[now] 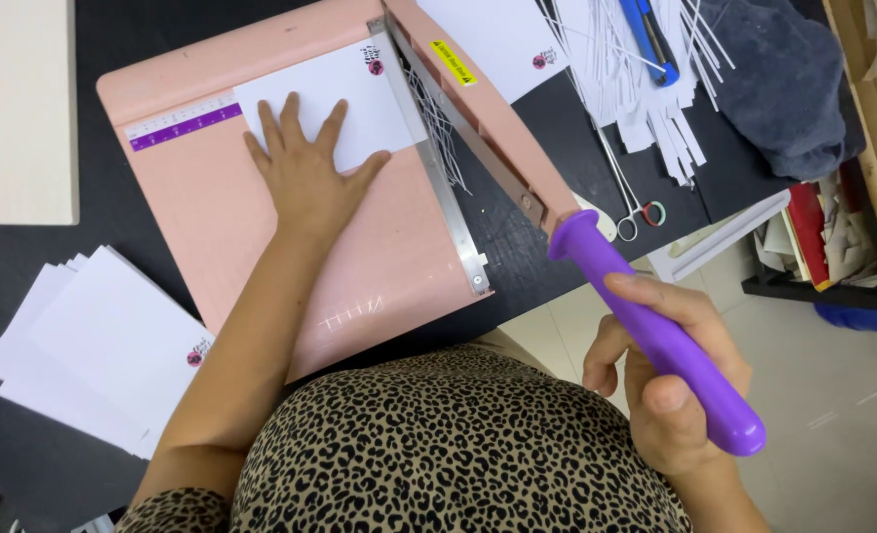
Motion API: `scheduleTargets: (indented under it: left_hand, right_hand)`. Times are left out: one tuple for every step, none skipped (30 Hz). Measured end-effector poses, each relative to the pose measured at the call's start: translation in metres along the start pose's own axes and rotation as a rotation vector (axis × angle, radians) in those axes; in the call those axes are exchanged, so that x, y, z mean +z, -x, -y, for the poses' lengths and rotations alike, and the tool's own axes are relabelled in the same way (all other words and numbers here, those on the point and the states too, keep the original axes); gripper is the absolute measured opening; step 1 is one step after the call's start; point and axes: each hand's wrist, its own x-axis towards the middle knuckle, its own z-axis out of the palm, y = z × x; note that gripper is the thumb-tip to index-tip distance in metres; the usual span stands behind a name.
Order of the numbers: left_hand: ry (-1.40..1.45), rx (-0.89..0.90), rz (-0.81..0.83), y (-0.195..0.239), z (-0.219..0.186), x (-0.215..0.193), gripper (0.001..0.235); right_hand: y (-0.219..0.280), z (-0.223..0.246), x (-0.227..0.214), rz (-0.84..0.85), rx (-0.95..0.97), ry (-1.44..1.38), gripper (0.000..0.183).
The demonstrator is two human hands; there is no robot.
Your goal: Cutting paper sheets using a manual guillotine paper cutter
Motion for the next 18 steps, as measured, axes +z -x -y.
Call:
scheduleTargets:
  left_hand:
    - [-0.016,-0.008,0.006,-0.002,-0.002,0.001,0.079]
    - [-0.036,-0.018,0.01,-0.002,-0.003,0.001,0.079]
    - [-0.037,-0.016,0.012,-0.003,-0.003,0.002,0.079]
    - [-0.039,-0.02,0.012,-0.003,-0.003,0.002,0.079]
    - [-0.041,-0.024,0.012,-0.003,-0.003,0.003,0.08]
    - [-0.041,-0.024,0.015,-0.003,-0.004,0.002,0.08]
    - [-0.045,-0.013,0.001,-0.002,-0.004,0.002,0.078]
    - [-0.05,-0.005,-0.013,-0.002,-0.004,0.001,0.077]
    - [-0.05,-0.006,-0.011,-0.001,-0.003,0.002,0.077]
    - [-0.053,0.007,-0.028,-0.001,-0.002,0.003,0.078]
    - [-0.056,0.021,-0.045,-0.001,-0.001,0.004,0.079]
    - [-0.056,0.02,-0.044,-0.001,-0.001,0.004,0.079]
    - [-0.051,0.023,-0.048,0.0,-0.002,0.003,0.078]
    - [-0.046,0.028,-0.053,-0.001,-0.003,0.002,0.078]
    - [-0.046,0.029,-0.054,-0.002,-0.003,0.003,0.078]
    - [-0.056,0.029,-0.054,-0.002,-0.003,0.003,0.078]
    - [-0.066,0.029,-0.054,-0.002,-0.003,0.004,0.078]
    - [-0.066,0.029,-0.055,-0.002,-0.003,0.004,0.078]
  right_hand:
    - [-0.001,0.002,-0.001,-0.013,-0.043,0.114,0.072]
    - [-0.002,0.003,0.0,-0.024,-0.086,0.224,0.074]
    - [-0.003,0.007,0.0,-0.027,-0.084,0.222,0.074]
    - [-0.004,0.011,0.001,-0.072,-0.103,0.34,0.075]
    - [-0.005,0.015,0.002,-0.115,-0.121,0.458,0.077]
    - [-0.006,0.017,0.003,-0.115,-0.119,0.459,0.077]
    - [-0.008,0.019,0.004,-0.134,-0.142,0.5,0.076]
    - [-0.01,0.021,0.005,-0.152,-0.165,0.54,0.075]
    - [-0.011,0.02,0.005,-0.15,-0.163,0.539,0.075]
    - [-0.013,0.019,0.005,-0.168,-0.186,0.532,0.075]
    - [-0.015,0.018,0.005,-0.186,-0.208,0.525,0.076]
    - [-0.015,0.019,0.006,-0.185,-0.206,0.525,0.076]
    - [-0.015,0.021,0.006,-0.189,-0.196,0.522,0.076]
    - [-0.016,0.022,0.007,-0.194,-0.187,0.518,0.076]
    - [-0.015,0.021,0.007,-0.194,-0.188,0.518,0.076]
    - [-0.014,0.021,0.007,-0.191,-0.176,0.512,0.075]
    - [-0.014,0.021,0.006,-0.188,-0.164,0.507,0.073]
    - [-0.014,0.021,0.006,-0.188,-0.165,0.507,0.073]
